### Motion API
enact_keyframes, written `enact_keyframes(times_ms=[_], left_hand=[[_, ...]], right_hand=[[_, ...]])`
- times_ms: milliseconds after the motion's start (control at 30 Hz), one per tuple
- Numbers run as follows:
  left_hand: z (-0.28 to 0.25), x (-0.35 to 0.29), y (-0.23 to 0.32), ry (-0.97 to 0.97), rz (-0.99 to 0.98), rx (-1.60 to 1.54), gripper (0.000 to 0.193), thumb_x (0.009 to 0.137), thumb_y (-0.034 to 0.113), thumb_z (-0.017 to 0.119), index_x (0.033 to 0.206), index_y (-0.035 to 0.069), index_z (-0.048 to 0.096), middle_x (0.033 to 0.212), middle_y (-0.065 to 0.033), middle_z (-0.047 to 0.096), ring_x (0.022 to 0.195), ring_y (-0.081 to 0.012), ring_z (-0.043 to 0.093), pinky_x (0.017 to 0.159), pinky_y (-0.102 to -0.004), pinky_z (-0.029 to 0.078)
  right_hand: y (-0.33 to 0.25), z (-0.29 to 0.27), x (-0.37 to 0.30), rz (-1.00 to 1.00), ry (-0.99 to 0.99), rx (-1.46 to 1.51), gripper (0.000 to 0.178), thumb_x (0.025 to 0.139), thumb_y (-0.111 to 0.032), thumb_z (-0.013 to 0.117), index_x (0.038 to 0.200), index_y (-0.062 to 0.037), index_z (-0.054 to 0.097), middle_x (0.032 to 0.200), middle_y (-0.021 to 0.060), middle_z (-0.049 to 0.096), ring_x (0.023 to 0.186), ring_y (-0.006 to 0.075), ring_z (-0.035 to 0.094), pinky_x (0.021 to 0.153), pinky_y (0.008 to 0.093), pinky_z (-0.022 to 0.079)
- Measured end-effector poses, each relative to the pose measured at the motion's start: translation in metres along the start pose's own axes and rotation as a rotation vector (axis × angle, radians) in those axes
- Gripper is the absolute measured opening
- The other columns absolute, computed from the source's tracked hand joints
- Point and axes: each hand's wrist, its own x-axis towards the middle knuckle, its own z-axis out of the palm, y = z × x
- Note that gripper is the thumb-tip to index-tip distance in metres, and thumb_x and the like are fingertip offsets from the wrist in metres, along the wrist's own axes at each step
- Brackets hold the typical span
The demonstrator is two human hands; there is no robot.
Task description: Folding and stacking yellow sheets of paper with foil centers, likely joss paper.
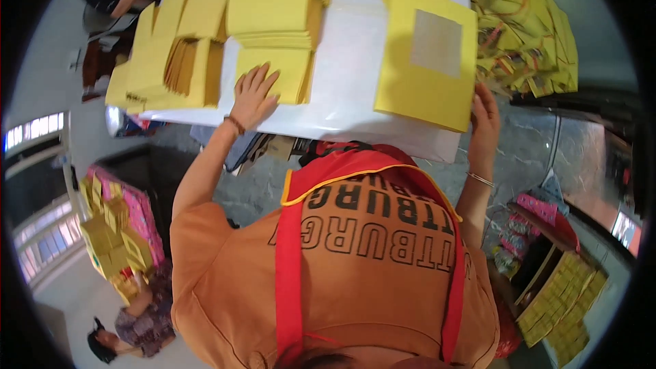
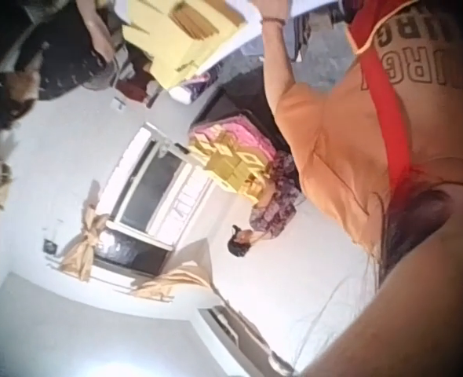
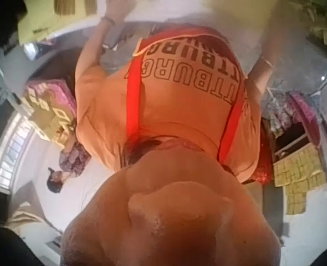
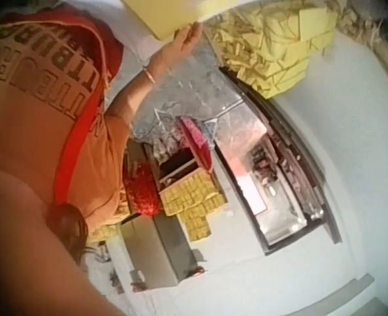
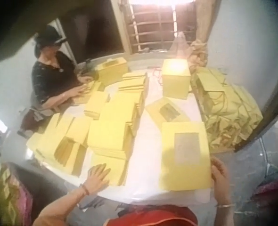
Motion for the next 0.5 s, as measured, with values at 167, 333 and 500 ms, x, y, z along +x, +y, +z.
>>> enact_keyframes(times_ms=[167, 333, 500], left_hand=[[0.004, -0.003, 0.012, 0.119, 0.006, 0.178, 0.056, 0.086, 0.038, 0.048, 0.135, 0.013, 0.038, 0.143, -0.012, 0.029, 0.13, -0.031, 0.026, 0.106, -0.0467, 0.016], [-0.036, 0.014, 0.025, 0.078, 0.079, 0.251, 0.047, 0.087, 0.037, 0.05, 0.126, 0.012, 0.049, 0.131, -0.0114, 0.045, 0.117, -0.0287, 0.042, 0.095, -0.0439, 0.031], [-0.064, 0.055, 0.062, 0.164, 0.103, 0.213, 0.029, 0.086, 0.024, 0.054, 0.109, 0.008, 0.059, 0.106, -0.0106, 0.06, 0.094, -0.026, 0.055, 0.085, -0.0403, 0.038]], right_hand=[[0.009, 0.005, -0.001, -0.019, -0.001, -0.001, 0.038, 0.091, -0.012, 0.052, 0.126, 0.0017, 0.046, 0.121, 0.009, 0.053, 0.109, 0.0149, 0.05, 0.092, 0.0277, 0.04], [0.006, 0.011, -0.006, -0.055, -0.072, -0.059, 0.04, 0.091, -0.013, 0.052, 0.127, 0.0024, 0.045, 0.122, 0.0102, 0.051, 0.111, 0.0165, 0.05, 0.093, 0.0275, 0.04], [-0.002, 0.012, -0.009, -0.114, -0.104, -0.162, 0.042, 0.091, -0.015, 0.052, 0.129, 0.0013, 0.043, 0.126, 0.012, 0.045, 0.114, 0.0171, 0.047, 0.092, 0.0273, 0.041]])
